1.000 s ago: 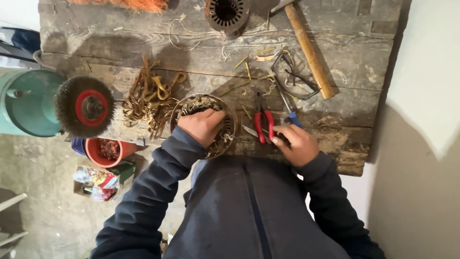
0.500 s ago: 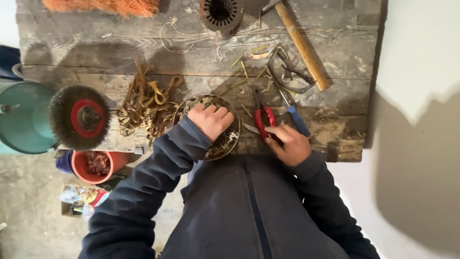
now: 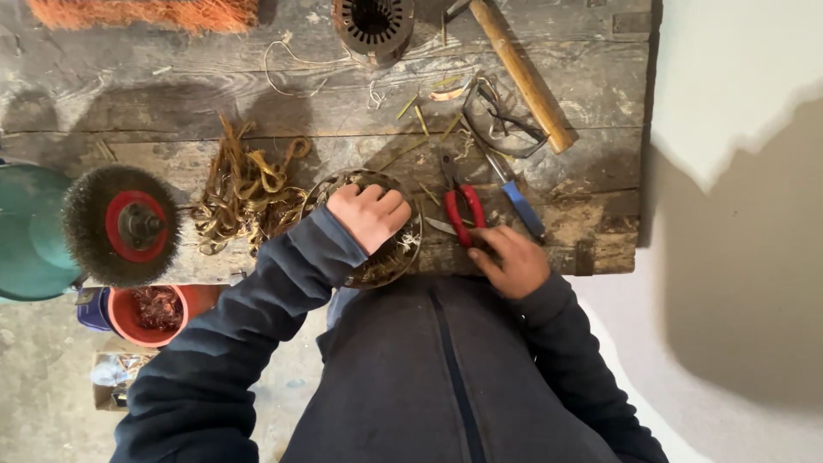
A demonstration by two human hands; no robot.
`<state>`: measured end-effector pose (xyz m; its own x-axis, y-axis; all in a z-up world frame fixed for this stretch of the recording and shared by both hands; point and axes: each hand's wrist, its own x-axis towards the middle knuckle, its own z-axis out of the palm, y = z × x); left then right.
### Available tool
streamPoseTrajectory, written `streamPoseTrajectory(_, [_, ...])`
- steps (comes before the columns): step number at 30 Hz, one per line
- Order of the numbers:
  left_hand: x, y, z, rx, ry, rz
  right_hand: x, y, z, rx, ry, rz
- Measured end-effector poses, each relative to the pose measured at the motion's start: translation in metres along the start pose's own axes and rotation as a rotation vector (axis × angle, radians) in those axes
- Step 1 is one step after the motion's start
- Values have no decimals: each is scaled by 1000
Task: Dismantling an electric motor stator to remove copper windings using a screwdriver and pliers.
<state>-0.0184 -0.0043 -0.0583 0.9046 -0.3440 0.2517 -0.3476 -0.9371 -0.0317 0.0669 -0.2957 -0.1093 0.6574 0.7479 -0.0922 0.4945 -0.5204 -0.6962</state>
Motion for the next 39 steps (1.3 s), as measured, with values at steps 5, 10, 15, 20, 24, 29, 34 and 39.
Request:
streamPoseTrajectory(5, [34,-10,-82,-89,124,-80,8,1,-2,-3,7,-70])
streamPoseTrajectory(10, [46,-10,-83,-120,232,-152,19,-3,-5,-7,-37,-83])
streamPoseTrajectory(15, [26,3,-53,-289,95,-384,15,2,1,-4,-11,-111])
streamPoseTrajectory(20, [-27,22,-27,-479,4,-397,19,0,2,7,-83,-75])
streamPoseTrajectory(24, [-28,38,-24,-598,13,-449,28,-8,0,-18,-61,-164])
streamPoseTrajectory(29, [-23,46,-6,-614,19,-456,37,-15,-2,-29,-60,-211])
streamPoseTrajectory(34, [-24,40,3,-630,55,-454,32,-12,-1,-21,-50,-206])
streamPoseTrajectory(39, [-21,24,4,-468,110,-585,26,-8,2,-44,-59,-162])
